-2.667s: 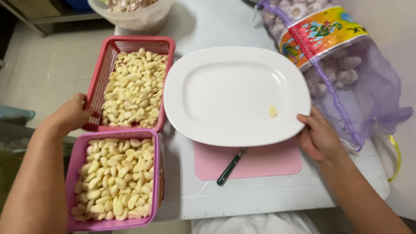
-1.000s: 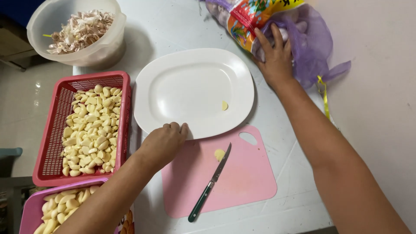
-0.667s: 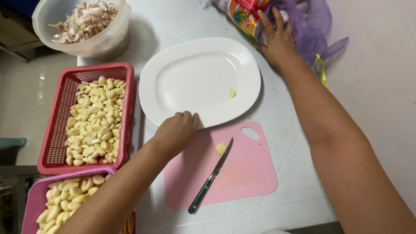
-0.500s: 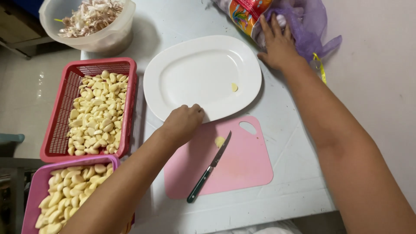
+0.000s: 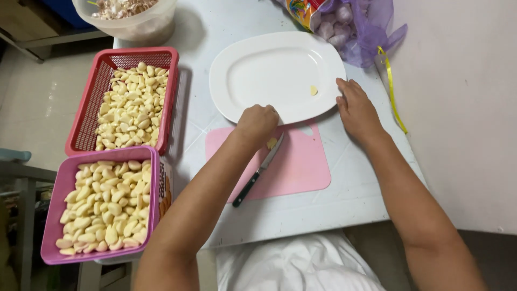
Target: Slicing garlic cloves on a cutting board using a knife
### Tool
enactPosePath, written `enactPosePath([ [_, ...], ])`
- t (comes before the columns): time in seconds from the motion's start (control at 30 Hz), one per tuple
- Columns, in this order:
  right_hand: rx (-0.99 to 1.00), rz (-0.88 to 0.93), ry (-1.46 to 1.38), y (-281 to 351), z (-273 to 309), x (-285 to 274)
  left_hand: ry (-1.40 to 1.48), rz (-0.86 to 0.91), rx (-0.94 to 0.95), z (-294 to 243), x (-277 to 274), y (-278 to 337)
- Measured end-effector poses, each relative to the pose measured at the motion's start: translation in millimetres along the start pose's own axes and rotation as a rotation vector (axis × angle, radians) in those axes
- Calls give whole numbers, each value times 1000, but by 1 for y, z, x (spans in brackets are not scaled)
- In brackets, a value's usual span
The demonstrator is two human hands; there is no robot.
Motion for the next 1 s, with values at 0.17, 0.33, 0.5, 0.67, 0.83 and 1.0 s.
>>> enactPosePath([
  [0.17,-23,52,72,39,24,-2,23,-87,-122,10,7,30],
  [0.33,-92,-49,-25,71,51,-19,321,-117,-316,-16,-28,145],
  [0.5,-171,-87,-288,77,83,5,224,-232,-272,-53,6,177],
  [0.67,-114,36,-375,78,111,33,257,-262,-300,-54,-1,194],
  [0.83,-105,61,-330,76,125,46,349,-244,-419,-40,-25,214],
  [1.0,-267,80,-283,63,151,52,410,-237,-458,-31,-39,218],
])
Point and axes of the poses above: each hand's wrist, its own y-axis away from the middle knuckle, its own x-axis out of the palm, z = x × y, the point moved 10 cm from there along -y, towards the middle knuckle, and after that the axes turned 2 degrees about z, right-handed, at the moved point
